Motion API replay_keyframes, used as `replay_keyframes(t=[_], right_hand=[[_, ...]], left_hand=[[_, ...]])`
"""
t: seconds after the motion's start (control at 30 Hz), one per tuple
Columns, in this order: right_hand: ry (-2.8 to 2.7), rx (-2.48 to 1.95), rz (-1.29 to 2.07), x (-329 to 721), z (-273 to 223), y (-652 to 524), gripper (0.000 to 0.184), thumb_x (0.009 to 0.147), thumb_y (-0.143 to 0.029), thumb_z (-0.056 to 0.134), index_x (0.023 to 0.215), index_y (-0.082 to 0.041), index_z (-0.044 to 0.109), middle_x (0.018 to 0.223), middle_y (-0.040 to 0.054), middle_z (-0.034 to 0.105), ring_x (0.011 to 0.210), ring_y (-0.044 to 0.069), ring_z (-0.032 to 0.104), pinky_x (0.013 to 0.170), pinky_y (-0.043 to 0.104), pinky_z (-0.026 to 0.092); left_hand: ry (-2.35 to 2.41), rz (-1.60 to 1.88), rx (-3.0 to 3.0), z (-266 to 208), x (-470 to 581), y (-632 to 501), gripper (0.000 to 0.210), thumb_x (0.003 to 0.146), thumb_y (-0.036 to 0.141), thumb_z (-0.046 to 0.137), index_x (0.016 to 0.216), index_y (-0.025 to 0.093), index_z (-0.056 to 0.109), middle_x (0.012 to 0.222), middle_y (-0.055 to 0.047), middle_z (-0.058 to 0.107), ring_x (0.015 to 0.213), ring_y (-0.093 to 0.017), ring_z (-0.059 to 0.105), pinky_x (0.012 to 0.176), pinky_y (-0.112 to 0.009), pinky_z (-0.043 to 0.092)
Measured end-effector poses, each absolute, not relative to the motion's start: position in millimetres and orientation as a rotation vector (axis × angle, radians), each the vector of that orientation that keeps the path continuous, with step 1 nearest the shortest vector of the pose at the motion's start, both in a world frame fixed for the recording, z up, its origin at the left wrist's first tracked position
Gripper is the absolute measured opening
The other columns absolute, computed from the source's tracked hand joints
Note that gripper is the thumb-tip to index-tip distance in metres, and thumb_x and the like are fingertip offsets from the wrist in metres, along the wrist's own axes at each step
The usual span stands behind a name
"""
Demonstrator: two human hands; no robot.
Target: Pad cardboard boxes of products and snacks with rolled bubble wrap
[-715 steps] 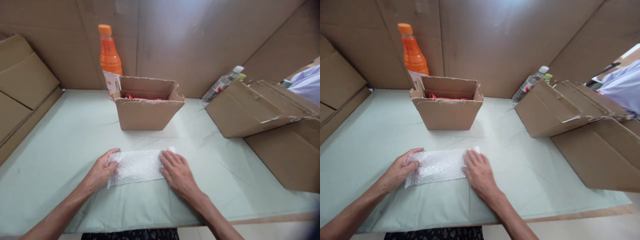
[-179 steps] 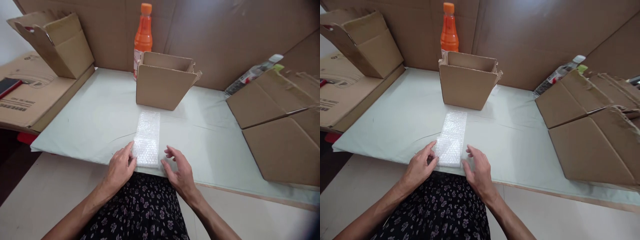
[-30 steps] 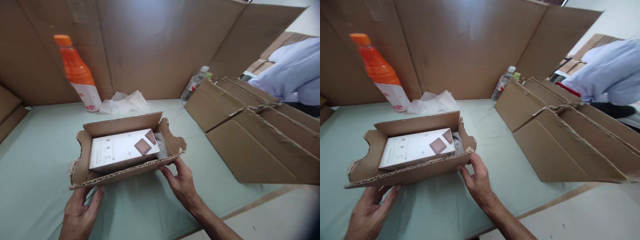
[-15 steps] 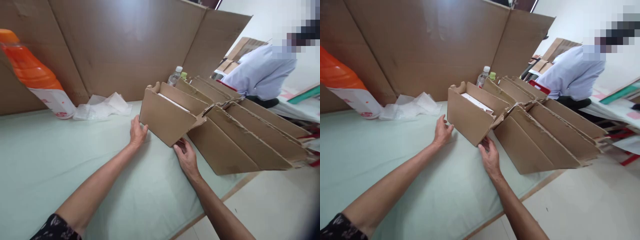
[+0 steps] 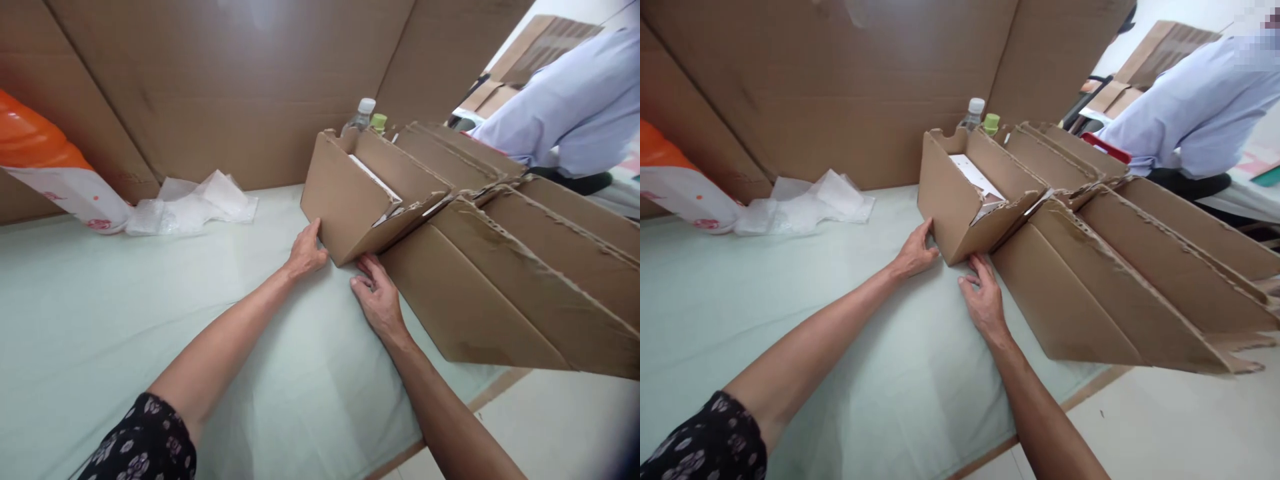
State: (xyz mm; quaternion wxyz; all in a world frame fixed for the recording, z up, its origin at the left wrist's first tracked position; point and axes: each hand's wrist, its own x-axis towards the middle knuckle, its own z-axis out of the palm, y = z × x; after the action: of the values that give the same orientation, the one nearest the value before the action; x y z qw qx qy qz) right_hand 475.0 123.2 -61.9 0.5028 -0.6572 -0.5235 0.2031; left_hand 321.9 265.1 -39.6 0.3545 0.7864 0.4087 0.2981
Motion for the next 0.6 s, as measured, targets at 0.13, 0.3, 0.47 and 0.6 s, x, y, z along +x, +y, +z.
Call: replay_keyframes(t=[0.13, 0.3, 0.47, 0.6], right_hand=[[-1.324, -1.61, 0.497, 479, -59, 125, 0.066, 0.085, -0.044, 0.064, 0.146, -0.022, 0.051, 0.155, 0.0158, 0.045, 0.129, 0.031, 0.058, 0.094, 0.044, 0.059], [-1.381, -1.653, 0.496, 480, -54, 129, 0.07, 0.081, -0.049, 0.066, 0.143, -0.021, 0.052, 0.154, 0.0173, 0.045, 0.129, 0.035, 0.058, 0.092, 0.046, 0.06], [-1.47, -1.788, 0.442, 476, -45, 140, 0.072, 0.077, -0.052, 0.064, 0.14, -0.019, 0.054, 0.152, 0.0206, 0.045, 0.126, 0.038, 0.06, 0.09, 0.047, 0.06], [-1.561, -1.981, 0.355, 471, -42, 148, 0.081, 0.08, -0.055, 0.057, 0.145, -0.007, 0.049, 0.144, 0.0292, 0.051, 0.126, 0.04, 0.06, 0.092, 0.046, 0.056]], left_hand=[[1.068, 0.675, 2.198, -37, 320, 250, 0.079, 0.08, 0.02, 0.062, 0.152, 0.004, 0.034, 0.154, -0.023, 0.047, 0.143, -0.033, 0.044, 0.121, -0.046, 0.034], [1.044, 0.556, 2.459, -33, 300, 193, 0.058, 0.093, 0.031, 0.053, 0.145, 0.006, 0.047, 0.155, -0.022, 0.045, 0.148, -0.037, 0.035, 0.124, -0.054, 0.022], [0.91, 0.448, 2.69, -29, 248, 120, 0.05, 0.099, 0.041, 0.047, 0.141, 0.016, 0.053, 0.156, -0.016, 0.045, 0.147, -0.034, 0.038, 0.121, -0.055, 0.025], [0.815, 0.394, 2.876, -23, 187, 59, 0.053, 0.1, 0.046, 0.041, 0.142, 0.017, 0.05, 0.153, -0.014, 0.049, 0.143, -0.032, 0.042, 0.118, -0.053, 0.03]])
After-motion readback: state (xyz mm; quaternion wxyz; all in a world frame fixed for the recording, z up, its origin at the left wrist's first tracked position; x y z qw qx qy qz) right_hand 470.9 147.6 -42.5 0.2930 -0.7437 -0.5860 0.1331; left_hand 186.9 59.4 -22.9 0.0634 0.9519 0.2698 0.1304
